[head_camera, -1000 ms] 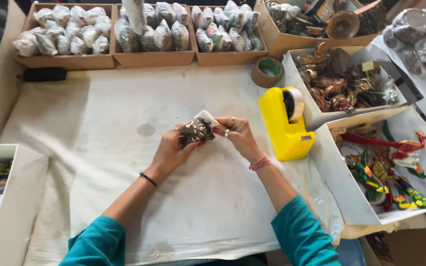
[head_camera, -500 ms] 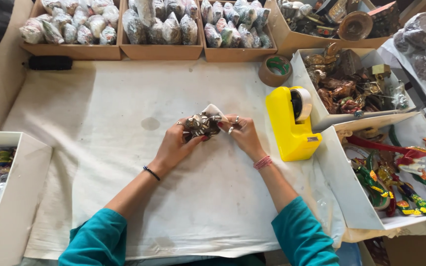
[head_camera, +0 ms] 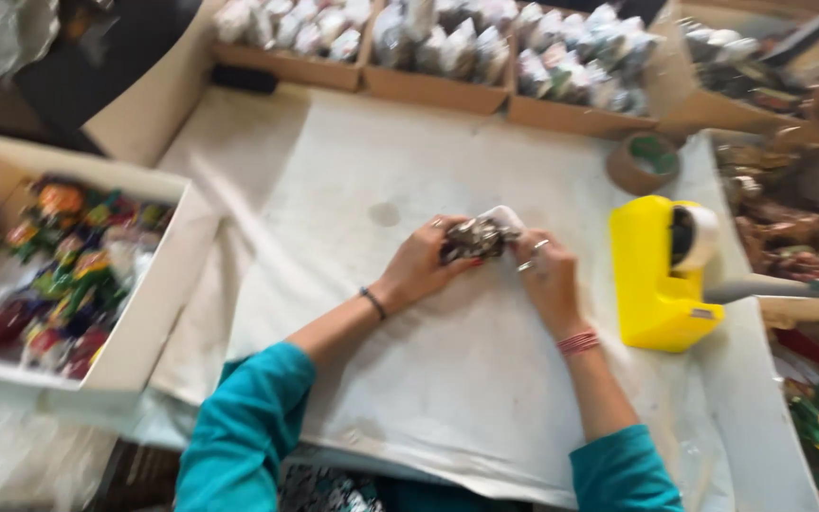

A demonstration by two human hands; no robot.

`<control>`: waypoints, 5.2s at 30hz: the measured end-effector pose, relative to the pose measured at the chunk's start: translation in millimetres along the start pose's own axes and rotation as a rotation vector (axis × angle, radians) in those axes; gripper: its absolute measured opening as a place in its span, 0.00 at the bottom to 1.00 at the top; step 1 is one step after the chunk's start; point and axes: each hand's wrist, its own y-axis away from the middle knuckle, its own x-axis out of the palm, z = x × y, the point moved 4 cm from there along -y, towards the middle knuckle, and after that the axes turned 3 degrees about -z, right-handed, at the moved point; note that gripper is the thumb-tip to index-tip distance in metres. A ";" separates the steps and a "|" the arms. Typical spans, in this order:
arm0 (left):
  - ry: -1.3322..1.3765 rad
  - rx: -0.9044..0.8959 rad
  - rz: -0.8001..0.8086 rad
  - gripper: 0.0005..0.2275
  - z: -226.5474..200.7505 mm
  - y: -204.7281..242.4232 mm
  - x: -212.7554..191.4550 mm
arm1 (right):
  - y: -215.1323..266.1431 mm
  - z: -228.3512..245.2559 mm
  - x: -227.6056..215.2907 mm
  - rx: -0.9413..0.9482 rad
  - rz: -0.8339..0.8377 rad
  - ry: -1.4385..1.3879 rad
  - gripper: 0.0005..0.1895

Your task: The person wipes a small metallic decorative figurine with a white cloth on a white-covered table. The person rotates the figurine to clean different sides and continues wiping until the end of the clip. Surrounding boxes contain wrapped items and other decorative pieces.

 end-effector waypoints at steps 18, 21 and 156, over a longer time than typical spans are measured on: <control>-0.026 0.001 -0.027 0.26 4.1 0.3 0.5 | -2.0 24.9 2.3 -0.001 -0.146 -0.026 0.08; -0.038 0.022 -0.068 0.26 8.7 2.5 4.7 | 3.2 48.8 1.3 -0.120 -0.213 0.037 0.08; 0.033 -0.002 0.066 0.17 3.7 -1.4 1.4 | 2.0 101.8 -1.6 -0.552 -0.102 0.360 0.16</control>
